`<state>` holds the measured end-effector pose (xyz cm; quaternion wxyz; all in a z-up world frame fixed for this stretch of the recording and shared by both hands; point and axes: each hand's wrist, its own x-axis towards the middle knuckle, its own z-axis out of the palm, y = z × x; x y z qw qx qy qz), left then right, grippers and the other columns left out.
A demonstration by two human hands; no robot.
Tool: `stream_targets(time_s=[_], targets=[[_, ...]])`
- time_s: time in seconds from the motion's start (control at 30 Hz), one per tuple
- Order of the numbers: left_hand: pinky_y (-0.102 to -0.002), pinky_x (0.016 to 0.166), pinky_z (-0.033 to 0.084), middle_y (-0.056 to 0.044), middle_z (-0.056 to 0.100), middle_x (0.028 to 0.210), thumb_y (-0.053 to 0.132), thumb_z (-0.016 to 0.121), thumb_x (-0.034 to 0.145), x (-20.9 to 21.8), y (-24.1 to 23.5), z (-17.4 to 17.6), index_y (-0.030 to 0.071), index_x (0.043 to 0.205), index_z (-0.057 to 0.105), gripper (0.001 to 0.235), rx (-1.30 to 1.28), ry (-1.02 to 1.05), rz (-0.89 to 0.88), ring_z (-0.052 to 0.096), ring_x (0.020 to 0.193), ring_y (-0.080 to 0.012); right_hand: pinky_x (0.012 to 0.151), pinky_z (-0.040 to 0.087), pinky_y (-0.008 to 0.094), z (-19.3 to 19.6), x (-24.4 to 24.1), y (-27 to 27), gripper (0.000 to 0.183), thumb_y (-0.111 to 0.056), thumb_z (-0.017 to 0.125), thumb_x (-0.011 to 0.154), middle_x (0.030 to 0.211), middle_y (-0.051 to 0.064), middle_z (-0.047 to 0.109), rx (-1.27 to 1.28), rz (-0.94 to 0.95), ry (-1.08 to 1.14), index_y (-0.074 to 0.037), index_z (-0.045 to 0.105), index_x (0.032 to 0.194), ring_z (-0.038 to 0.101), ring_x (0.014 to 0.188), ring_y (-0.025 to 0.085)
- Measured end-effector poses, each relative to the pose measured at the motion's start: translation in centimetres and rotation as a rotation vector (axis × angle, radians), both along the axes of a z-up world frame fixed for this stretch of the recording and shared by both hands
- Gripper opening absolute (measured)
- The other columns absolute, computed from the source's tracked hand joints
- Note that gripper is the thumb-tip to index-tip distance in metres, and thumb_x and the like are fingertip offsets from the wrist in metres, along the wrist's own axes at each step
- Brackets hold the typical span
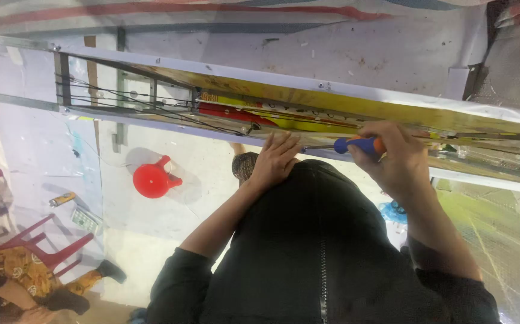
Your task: Using a screwdriver to adjust or disassemble a display panel frame
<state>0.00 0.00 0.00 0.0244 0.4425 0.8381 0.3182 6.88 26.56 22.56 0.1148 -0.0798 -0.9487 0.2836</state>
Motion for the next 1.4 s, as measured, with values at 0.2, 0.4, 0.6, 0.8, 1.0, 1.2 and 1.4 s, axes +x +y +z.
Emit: stream_targets(time_s=[0.2,0.4,0.6,0.8,1.0,1.2,1.4], targets=[[-0.057,0.120,0.029,-0.005,0.066,0.140,0.025,0.079,0.086,0.2,0.0,0.4,0.019,0.131,0.070,0.047,-0.019,-0.020,-0.009,0.054,0.140,-0.0298,0.067,0.058,0.047,2.2,-1.0,-0.4,0.029,-0.020,0.086,0.092,0.101,0.017,0.074,-0.097,0.077,0.030,-0.006,0.068,0.111,0.073,0.090,0.042],[-0.054,0.122,0.026,-0.002,0.065,0.142,0.033,0.076,0.089,0.4,0.1,-0.3,0.027,0.134,0.068,0.046,-0.042,0.054,-0.008,0.053,0.142,-0.0268,0.066,0.059,0.046,2.6,-1.4,-0.7,0.027,-0.017,0.084,0.094,0.100,0.019,0.074,-0.145,0.104,0.048,-0.004,0.068,0.112,0.073,0.088,0.043],[-0.054,0.121,0.028,-0.002,0.062,0.147,0.032,0.076,0.087,0.6,0.1,-0.7,0.029,0.134,0.068,0.048,-0.038,0.073,-0.003,0.050,0.144,-0.0260,0.077,0.059,0.036,-0.2,-1.1,-0.4,0.027,-0.031,0.086,0.096,0.099,0.009,0.076,-0.042,0.085,0.214,-0.009,0.072,0.104,0.074,0.089,0.030],[-0.054,0.121,0.029,-0.002,0.060,0.148,0.031,0.085,0.077,0.4,0.0,-0.1,0.028,0.131,0.069,0.057,-0.093,0.124,-0.032,0.048,0.145,-0.0264,0.072,0.057,0.039,-0.2,-1.7,-1.5,0.030,-0.022,0.086,0.098,0.091,0.018,0.070,-0.102,0.125,0.337,-0.001,0.065,0.101,0.072,0.084,0.035],[-0.054,0.120,0.032,-0.002,0.055,0.153,0.034,0.084,0.077,0.7,0.1,-0.4,0.028,0.135,0.066,0.061,-0.170,0.145,-0.041,0.043,0.149,-0.0266,0.064,0.058,0.036,-1.1,-1.1,-1.9,0.044,-0.046,0.083,0.095,0.095,0.007,0.068,0.159,0.081,0.118,-0.010,0.065,0.111,0.073,0.079,0.029],[-0.056,0.118,0.036,-0.003,0.051,0.156,0.034,0.084,0.077,0.5,0.2,1.2,0.025,0.133,0.067,0.059,-0.249,0.134,-0.064,0.042,0.149,-0.0290,0.063,0.062,0.050,6.1,-4.0,-2.7,0.025,-0.004,0.073,0.094,0.113,0.022,0.068,-0.245,0.328,-0.014,-0.002,0.064,0.118,0.072,0.090,0.045],[-0.055,0.123,0.029,-0.006,0.042,0.163,0.036,0.083,0.078,1.0,0.2,0.4,0.021,0.154,0.049,0.085,-0.291,0.211,-0.052,0.036,0.153,-0.0276,0.058,0.060,0.049,4.3,-3.1,-1.7,0.040,-0.023,0.085,0.089,0.106,0.024,0.068,-0.150,0.252,-0.103,-0.005,0.063,0.118,0.073,0.082,0.046]])
